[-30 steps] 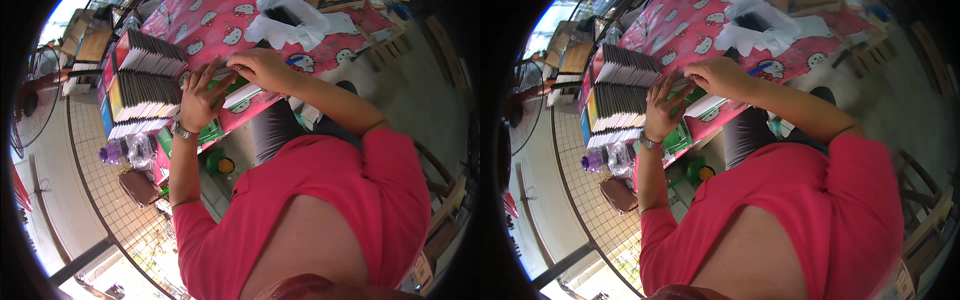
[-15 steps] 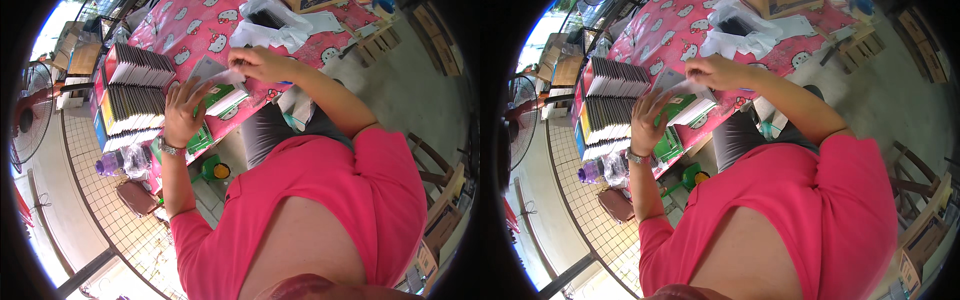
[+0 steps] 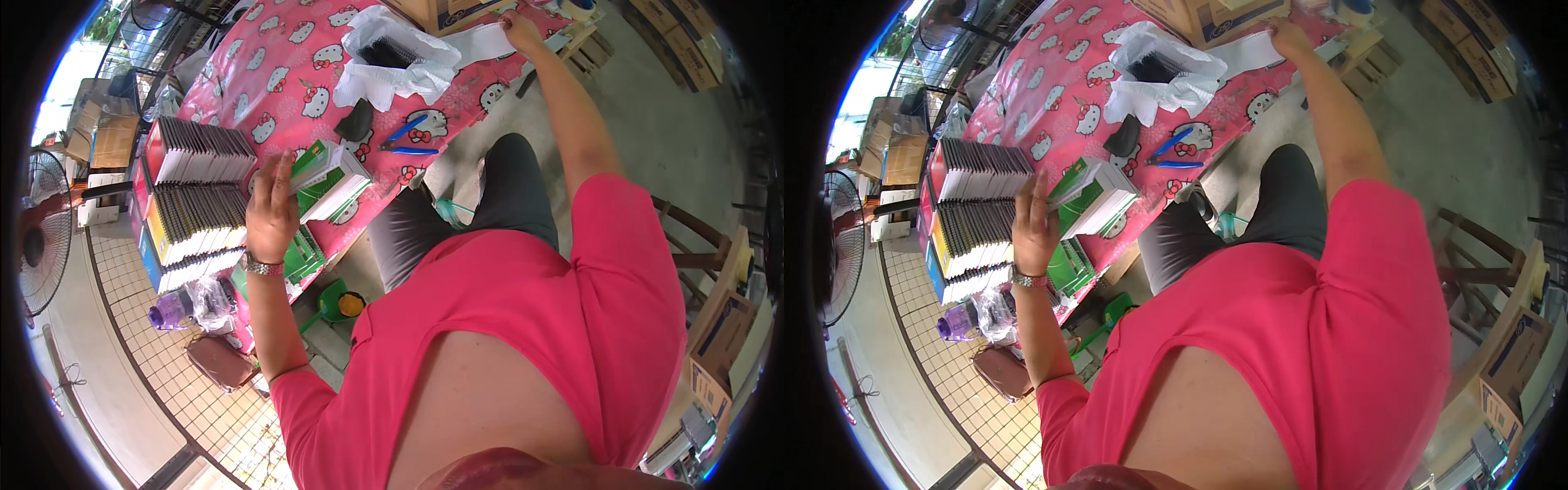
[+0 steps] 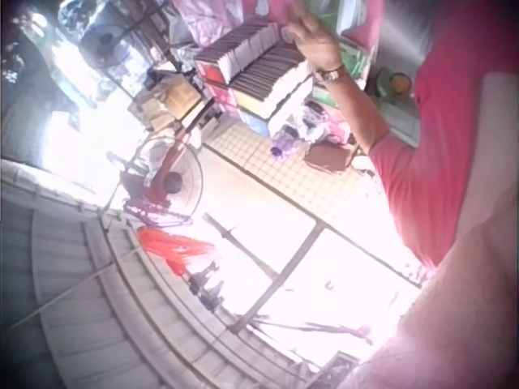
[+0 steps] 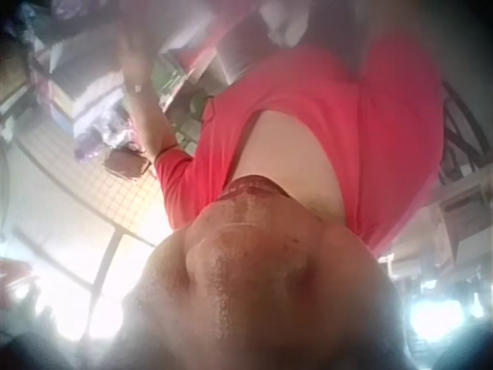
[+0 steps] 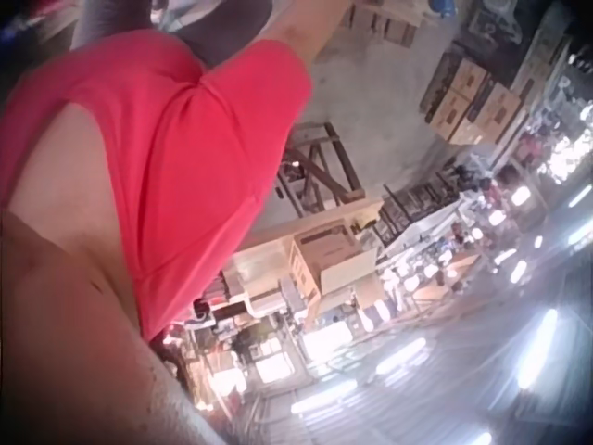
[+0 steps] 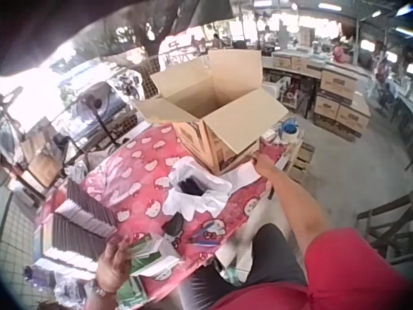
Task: The person picks up several notebooks, turning them over and handling them one at a time.
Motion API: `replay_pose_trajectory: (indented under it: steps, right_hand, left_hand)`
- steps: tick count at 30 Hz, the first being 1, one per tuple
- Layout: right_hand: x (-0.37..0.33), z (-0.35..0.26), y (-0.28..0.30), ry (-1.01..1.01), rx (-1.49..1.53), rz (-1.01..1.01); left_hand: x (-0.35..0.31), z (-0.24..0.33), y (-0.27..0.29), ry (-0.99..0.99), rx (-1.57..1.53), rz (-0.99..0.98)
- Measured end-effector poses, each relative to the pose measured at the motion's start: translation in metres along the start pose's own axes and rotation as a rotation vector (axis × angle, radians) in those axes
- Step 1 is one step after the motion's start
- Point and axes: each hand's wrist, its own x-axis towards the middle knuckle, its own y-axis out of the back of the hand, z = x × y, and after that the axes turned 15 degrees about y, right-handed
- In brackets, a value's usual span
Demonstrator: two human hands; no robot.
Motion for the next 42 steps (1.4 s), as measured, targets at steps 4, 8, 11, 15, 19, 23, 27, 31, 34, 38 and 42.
replay_pose_trajectory:
  steps: [4,8,11,15,19,23,27,31,34,38,42]
  right_hand:
    - [0.004,-0.002,-0.013,0.012,0.005,0.03]
    - [0.008,-0.098,-0.011,-0.127,-0.312,-0.088]
    - [-0.056,-0.234,0.04,0.204,0.53,0.255]
    - [-0.134,-0.346,0.024,0.335,0.92,0.038]
    - [-0.167,-0.404,-0.005,0.568,1.078,-0.004]
    - [-0.128,-0.393,0.014,0.666,0.998,-0.256]
    - [-0.087,-0.377,0.022,0.734,0.874,-0.215]
    - [-0.069,-0.372,0.02,0.869,0.765,-0.181]
    - [-0.069,-0.372,0.016,0.919,0.762,-0.133]
    - [-0.067,-0.376,0.02,0.928,0.696,-0.176]
    - [-0.063,-0.382,0.024,0.906,0.669,-0.259]
  left_hand:
    - [0.009,-0.003,0.001,-0.09,-0.039,-0.104]
    - [-0.002,0.012,0.023,0.147,0.066,-0.124]
    - [0.001,0.023,0.011,0.282,0.155,-0.096]
    - [0.004,0.04,-0.015,0.302,0.25,0.119]
    - [-0.008,0.046,-0.035,0.315,0.214,0.236]
    - [-0.009,0.032,-0.037,0.311,0.149,0.304]
    - [-0.003,0.03,-0.035,0.257,0.133,0.311]
    - [-0.002,0.04,-0.045,0.334,0.111,0.376]
    - [0.002,0.044,-0.057,0.388,0.117,0.463]
    - [0.005,0.053,-0.066,0.467,0.067,0.532]
    - [0.009,0.045,-0.066,0.376,0.055,0.533]
